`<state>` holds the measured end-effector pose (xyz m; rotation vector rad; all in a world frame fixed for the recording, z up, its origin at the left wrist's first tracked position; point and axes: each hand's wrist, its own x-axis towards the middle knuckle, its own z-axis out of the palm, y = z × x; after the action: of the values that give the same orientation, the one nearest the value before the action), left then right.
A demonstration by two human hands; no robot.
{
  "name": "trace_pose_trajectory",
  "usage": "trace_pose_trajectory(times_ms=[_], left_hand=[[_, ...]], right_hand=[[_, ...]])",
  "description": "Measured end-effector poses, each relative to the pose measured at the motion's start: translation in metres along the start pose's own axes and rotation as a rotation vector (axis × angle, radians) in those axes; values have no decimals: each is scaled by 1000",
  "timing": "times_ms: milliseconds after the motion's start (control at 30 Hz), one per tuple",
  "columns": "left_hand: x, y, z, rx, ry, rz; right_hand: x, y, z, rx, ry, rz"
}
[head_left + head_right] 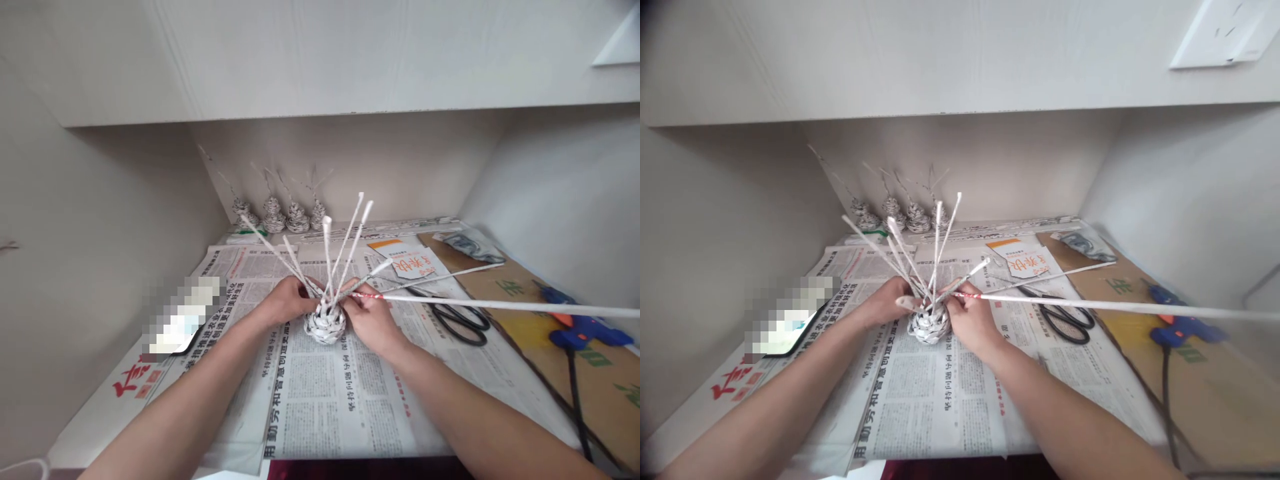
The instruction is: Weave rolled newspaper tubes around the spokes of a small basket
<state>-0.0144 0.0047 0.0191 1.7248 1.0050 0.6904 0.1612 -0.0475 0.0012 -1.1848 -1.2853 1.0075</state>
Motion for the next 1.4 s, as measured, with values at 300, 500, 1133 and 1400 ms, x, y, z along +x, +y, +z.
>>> trace_pose_trajectory(times_ms=[300,500,1133,1400], left_hand=[[-5,5,17,141,323,170],[-5,3,18,136,361,251],[-11,4,19,442,406,738],[-14,12,21,414,436,521]], right_hand=[[3,0,-3,10,18,34],[4,1,-5,43,48,-18],[9,-4,-7,333,83,84],[6,-4,-13,74,-37,-165]])
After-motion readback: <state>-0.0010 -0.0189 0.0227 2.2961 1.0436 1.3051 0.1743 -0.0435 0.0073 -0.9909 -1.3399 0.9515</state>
